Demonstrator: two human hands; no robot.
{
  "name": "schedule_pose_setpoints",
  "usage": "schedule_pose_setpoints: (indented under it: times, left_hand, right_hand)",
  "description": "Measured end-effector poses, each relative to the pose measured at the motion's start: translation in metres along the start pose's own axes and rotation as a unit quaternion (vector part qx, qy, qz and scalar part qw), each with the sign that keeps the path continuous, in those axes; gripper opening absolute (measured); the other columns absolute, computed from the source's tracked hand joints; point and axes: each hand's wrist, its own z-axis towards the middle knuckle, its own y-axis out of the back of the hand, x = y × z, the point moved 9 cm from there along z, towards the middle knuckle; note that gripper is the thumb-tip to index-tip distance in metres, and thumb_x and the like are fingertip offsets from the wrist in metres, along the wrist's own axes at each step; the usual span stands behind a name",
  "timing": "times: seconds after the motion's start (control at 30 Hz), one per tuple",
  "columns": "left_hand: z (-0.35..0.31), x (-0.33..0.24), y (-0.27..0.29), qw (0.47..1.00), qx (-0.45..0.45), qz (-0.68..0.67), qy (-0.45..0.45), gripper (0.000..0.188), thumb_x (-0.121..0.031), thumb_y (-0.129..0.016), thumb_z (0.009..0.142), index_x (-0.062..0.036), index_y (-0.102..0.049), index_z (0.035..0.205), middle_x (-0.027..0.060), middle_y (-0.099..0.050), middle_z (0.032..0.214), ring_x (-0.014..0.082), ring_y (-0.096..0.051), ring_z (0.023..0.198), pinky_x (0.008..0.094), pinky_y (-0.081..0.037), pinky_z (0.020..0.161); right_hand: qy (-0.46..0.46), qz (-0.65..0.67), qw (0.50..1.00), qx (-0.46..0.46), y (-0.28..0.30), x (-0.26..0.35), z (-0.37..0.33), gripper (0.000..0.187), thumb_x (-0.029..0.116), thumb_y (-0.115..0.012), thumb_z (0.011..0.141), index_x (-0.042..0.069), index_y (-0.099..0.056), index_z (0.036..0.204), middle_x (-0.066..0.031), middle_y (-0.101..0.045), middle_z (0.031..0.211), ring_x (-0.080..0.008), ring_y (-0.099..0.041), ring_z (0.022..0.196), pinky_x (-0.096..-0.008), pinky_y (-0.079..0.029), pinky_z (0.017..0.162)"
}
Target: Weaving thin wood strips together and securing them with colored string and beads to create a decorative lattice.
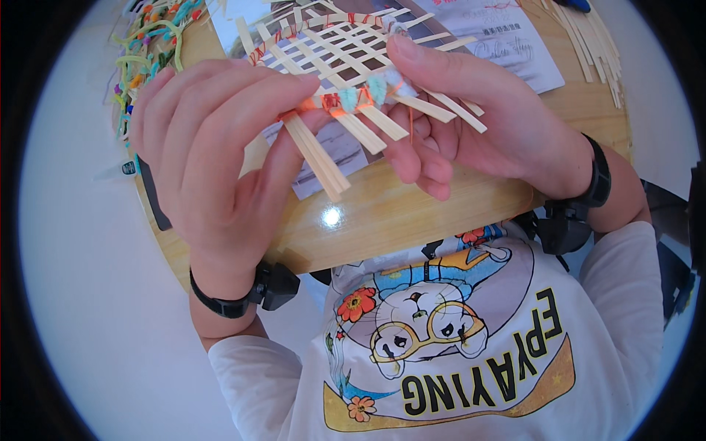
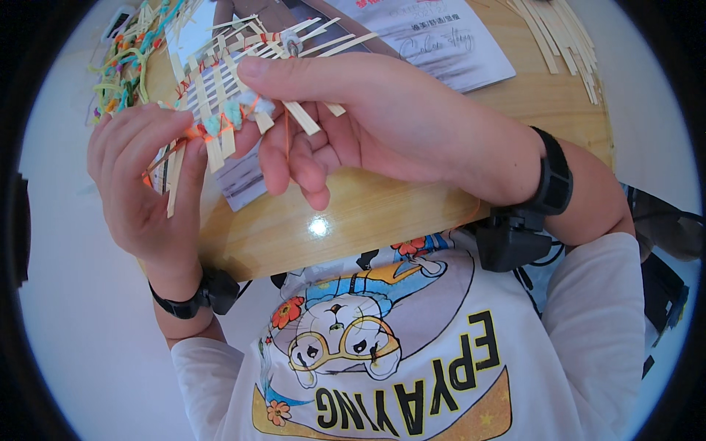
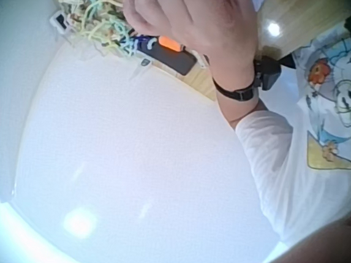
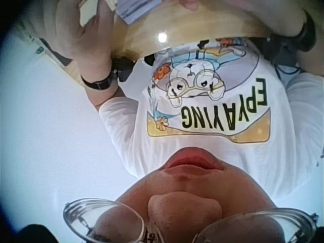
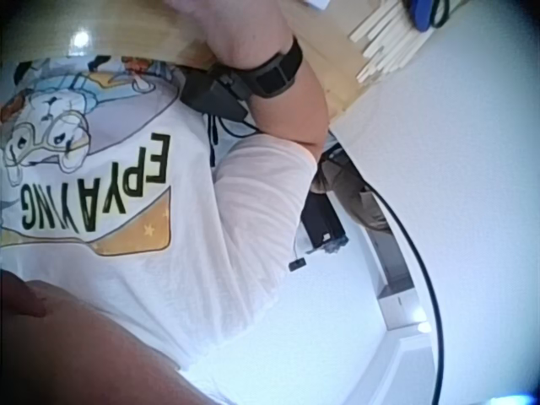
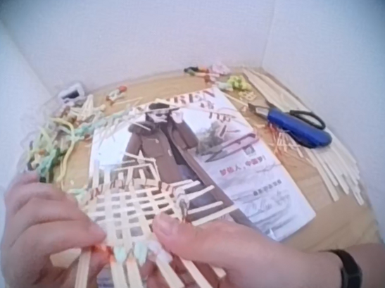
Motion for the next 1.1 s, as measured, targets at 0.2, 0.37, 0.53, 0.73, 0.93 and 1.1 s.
schedule_pose_setpoints:
  times: [0.2,0.37,0.53,0.73,0.93,1.1]
  left_hand:
    - [0.001,-0.003,0.001,1.0,0.008,-0.025,-0.003,0.028,0.005,-0.07,0.075,-0.0064,-0.064,0.1,0.0075,-0.066,0.097,0.026,-0.059,0.098,0.0418,-0.038,0.098]
    - [0.002,-0.004,0.001,1.0,0.01,-0.028,-0.004,0.027,0.007,-0.067,0.076,-0.0062,-0.064,0.099,0.0075,-0.066,0.096,0.026,-0.059,0.097,0.0413,-0.038,0.097]
    - [0.001,-0.004,0.002,1.0,0.019,-0.019,-0.009,0.029,0.008,-0.066,0.076,-0.0051,-0.063,0.101,0.0082,-0.066,0.097,0.0254,-0.059,0.097,0.0407,-0.039,0.096]
    - [0.001,0.001,0.007,0.999,-0.023,-0.046,0.002,0.038,0.008,-0.072,0.071,-0.0036,-0.061,0.106,0.0099,-0.066,0.097,0.0247,-0.059,0.098,0.0384,-0.044,0.088]
    - [0.002,-0.008,0.01,0.999,0.004,-0.003,-0.052,0.036,0.006,-0.075,0.068,-0.0055,-0.064,0.1,0.007,-0.065,0.098,0.0251,-0.058,0.097,0.0373,-0.045,0.086]
    - [0.002,-0.007,0.011,0.999,0.002,-0.001,-0.038,0.034,0.004,-0.076,0.067,-0.007,-0.065,0.098,0.005,-0.065,0.096,0.0257,-0.057,0.095,0.0383,-0.044,0.088]
  right_hand:
    - [0.01,-0.013,0.999,0.035,-0.002,-0.002,0.001,0.053,0.045,-0.035,0.101,0.0,-0.062,0.092,-0.013,-0.065,0.069,-0.0117,-0.06,0.05,-0.0261,-0.052,0.046]
    - [-0.003,-0.007,1.0,0.021,-0.001,-0.003,0.0,0.054,0.044,-0.036,0.101,-0.002,-0.063,0.093,-0.0141,-0.065,0.068,-0.0129,-0.059,0.047,-0.0263,-0.051,0.044]
    - [-0.003,0.011,1.0,0.017,-0.003,-0.001,0.001,0.055,0.043,-0.036,0.101,-0.003,-0.063,0.088,-0.0151,-0.065,0.067,-0.0135,-0.058,0.045,-0.027,-0.051,0.043]
    - [-0.019,0.047,0.998,0.037,-0.005,0.0,-0.001,0.056,0.039,-0.032,0.101,-0.005,-0.061,0.081,-0.0184,-0.063,0.064,-0.0156,-0.055,0.042,-0.0287,-0.05,0.041]
    - [-0.028,0.05,0.998,0.032,-0.009,0.001,-0.004,0.058,0.036,-0.03,0.101,-0.007,-0.06,0.077,-0.0238,-0.061,0.063,-0.0204,-0.053,0.04,-0.03,-0.049,0.039]
    - [-0.03,0.046,0.998,0.033,-0.008,0.0,-0.002,0.057,0.036,-0.03,0.101,-0.007,-0.059,0.077,-0.0235,-0.061,0.063,-0.02,-0.053,0.04,-0.0306,-0.05,0.039]
